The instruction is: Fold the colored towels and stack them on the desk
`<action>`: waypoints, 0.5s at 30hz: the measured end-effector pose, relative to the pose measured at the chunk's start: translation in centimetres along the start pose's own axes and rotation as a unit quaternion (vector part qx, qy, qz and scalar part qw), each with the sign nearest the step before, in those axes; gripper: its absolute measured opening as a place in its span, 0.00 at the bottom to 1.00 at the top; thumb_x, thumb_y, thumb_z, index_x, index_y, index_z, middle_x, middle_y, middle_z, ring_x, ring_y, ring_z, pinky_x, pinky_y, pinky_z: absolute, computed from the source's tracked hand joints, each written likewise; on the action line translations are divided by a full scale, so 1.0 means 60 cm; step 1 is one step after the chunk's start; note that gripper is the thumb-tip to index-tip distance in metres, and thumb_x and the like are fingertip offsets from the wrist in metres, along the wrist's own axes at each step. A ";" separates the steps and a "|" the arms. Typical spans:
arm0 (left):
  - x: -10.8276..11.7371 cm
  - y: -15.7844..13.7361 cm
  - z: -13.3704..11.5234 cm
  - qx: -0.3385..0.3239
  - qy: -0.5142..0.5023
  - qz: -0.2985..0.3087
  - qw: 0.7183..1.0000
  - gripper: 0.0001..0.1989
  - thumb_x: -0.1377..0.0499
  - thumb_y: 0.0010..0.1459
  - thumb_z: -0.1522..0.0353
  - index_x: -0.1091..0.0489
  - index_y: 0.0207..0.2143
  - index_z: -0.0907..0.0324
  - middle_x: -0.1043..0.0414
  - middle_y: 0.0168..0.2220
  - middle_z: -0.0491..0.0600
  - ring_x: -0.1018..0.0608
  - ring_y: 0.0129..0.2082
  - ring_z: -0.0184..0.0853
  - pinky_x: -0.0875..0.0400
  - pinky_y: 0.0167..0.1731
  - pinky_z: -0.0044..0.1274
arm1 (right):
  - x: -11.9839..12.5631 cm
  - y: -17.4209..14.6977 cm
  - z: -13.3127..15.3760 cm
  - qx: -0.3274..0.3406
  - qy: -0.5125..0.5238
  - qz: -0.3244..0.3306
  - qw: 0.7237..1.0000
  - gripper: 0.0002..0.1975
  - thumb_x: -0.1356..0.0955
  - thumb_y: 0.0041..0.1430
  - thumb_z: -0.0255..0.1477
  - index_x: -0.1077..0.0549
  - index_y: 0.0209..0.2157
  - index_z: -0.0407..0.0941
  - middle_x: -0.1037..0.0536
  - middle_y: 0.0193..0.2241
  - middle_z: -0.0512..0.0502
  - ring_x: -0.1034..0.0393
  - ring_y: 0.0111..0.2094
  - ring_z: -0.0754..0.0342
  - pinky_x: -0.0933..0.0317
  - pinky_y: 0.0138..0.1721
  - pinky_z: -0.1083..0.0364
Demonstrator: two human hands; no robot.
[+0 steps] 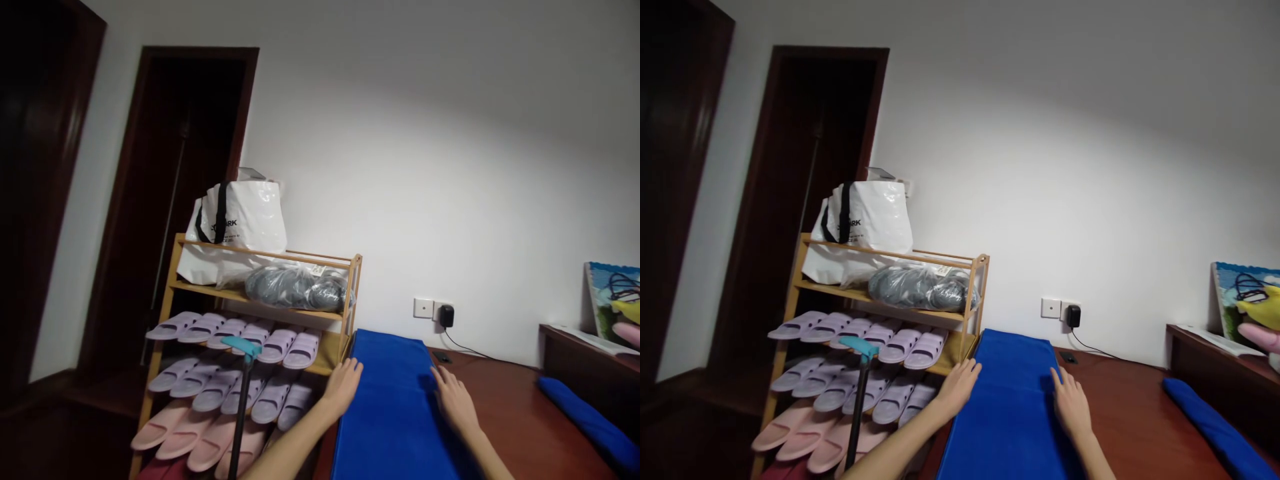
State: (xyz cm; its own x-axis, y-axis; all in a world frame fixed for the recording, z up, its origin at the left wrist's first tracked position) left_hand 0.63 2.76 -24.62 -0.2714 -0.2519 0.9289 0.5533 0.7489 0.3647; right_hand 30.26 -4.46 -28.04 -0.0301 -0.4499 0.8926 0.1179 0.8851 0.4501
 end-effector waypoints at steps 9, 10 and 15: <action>-0.058 -0.009 -0.013 -0.038 -0.066 0.055 0.996 0.29 0.64 0.66 0.55 0.45 0.62 0.59 0.50 0.64 0.54 0.48 0.64 0.42 0.51 0.59 0.39 | -0.044 -0.021 0.031 0.020 0.087 0.073 0.993 0.31 0.53 0.62 0.49 0.43 0.60 0.54 0.42 0.61 0.50 0.51 0.62 0.52 0.55 0.61 0.46; -0.061 -0.010 -0.012 -0.038 -0.070 0.054 0.995 0.29 0.64 0.66 0.55 0.45 0.62 0.59 0.50 0.64 0.54 0.48 0.64 0.42 0.51 0.59 0.39 | -0.044 -0.022 0.029 0.020 0.087 0.075 0.993 0.31 0.53 0.62 0.49 0.44 0.61 0.54 0.42 0.61 0.50 0.51 0.62 0.52 0.55 0.61 0.47; -0.064 -0.021 -0.014 -0.032 -0.086 0.037 0.995 0.28 0.63 0.66 0.55 0.43 0.61 0.57 0.47 0.63 0.52 0.47 0.63 0.40 0.53 0.59 0.38 | -0.039 -0.030 0.029 0.019 0.077 0.083 0.993 0.31 0.53 0.62 0.49 0.48 0.62 0.54 0.42 0.61 0.48 0.51 0.62 0.51 0.54 0.60 0.45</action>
State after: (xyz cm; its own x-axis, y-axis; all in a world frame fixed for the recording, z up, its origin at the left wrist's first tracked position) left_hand 1.65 2.24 -28.58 -0.3558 -0.0842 0.9307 0.6249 0.7191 0.3040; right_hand 28.41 -4.83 -30.88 0.1400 -0.3079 0.9411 0.0700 0.9511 0.3007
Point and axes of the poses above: each hand's wrist, its own y-axis towards the middle knuckle, its own x-axis out of the back of the hand, z = x × y, the point moved 1 cm from there along y, towards the middle knuckle
